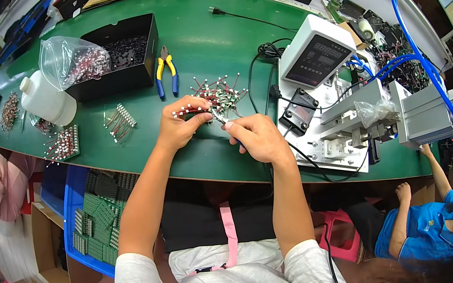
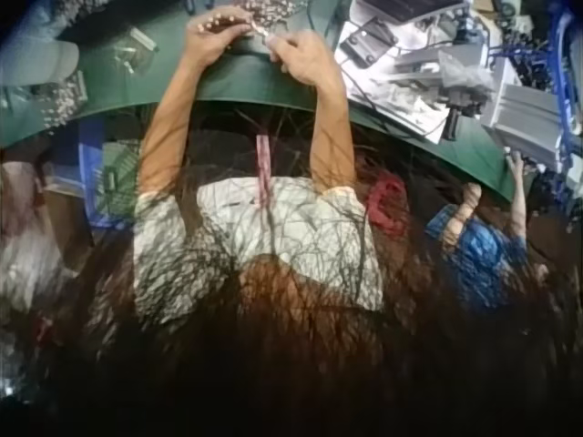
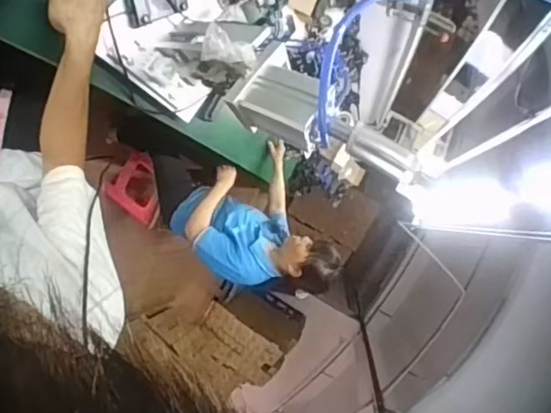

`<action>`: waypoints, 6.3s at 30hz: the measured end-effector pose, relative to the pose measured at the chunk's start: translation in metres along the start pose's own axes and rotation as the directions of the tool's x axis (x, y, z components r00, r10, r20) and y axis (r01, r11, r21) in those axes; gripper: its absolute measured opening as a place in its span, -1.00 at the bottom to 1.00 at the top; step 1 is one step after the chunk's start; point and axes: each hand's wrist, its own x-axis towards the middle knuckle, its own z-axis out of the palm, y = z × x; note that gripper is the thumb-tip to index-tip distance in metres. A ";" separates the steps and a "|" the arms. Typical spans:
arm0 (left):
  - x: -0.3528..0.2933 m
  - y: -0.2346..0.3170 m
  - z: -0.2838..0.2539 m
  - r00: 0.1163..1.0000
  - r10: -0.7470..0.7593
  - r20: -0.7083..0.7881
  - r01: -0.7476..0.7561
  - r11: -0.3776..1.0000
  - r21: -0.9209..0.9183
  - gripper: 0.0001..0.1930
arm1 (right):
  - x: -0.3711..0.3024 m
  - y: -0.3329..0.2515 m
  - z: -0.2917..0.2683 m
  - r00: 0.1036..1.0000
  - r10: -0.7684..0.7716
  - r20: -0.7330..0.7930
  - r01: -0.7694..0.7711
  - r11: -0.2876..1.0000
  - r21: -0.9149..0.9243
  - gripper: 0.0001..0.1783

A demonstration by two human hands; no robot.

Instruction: Assembling electronic components by cutting or stripping wires at a production workbench.

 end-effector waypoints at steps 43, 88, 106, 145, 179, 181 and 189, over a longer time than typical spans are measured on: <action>0.003 0.002 0.003 0.983 -0.163 -0.089 0.137 0.961 -0.242 -0.78 | -0.010 -0.003 0.004 0.999 -0.032 -0.025 0.037 0.968 0.247 -0.57; 0.005 0.003 -0.001 0.912 -0.283 -0.297 0.175 0.924 -0.341 -0.80 | -0.002 -0.006 0.010 0.987 -0.015 -0.161 0.079 0.913 0.400 -0.58; 0.001 0.001 0.002 0.992 -0.048 -0.120 0.017 0.969 -0.247 -0.75 | -0.006 -0.014 0.012 0.985 -0.107 -0.133 0.123 0.985 0.121 -0.58; -0.001 -0.003 -0.006 0.982 -0.190 -0.001 0.175 0.906 -0.384 -0.83 | 0.002 0.007 0.013 0.994 -0.101 0.049 0.063 0.860 0.506 -0.61; -0.027 0.052 0.008 0.957 -0.216 -0.194 0.184 0.968 -0.172 -0.77 | -0.019 -0.010 0.013 0.986 -0.168 -0.020 0.168 0.959 0.227 -0.59; -0.028 0.053 0.009 0.962 -0.198 -0.188 0.170 0.973 -0.156 -0.77 | -0.020 -0.009 0.015 0.985 -0.171 -0.021 0.171 0.960 0.220 -0.59; -0.029 0.058 0.010 0.981 -0.128 -0.145 0.122 0.991 -0.048 -0.77 | -0.025 -0.007 0.014 0.987 -0.158 -0.010 0.157 0.967 0.200 -0.59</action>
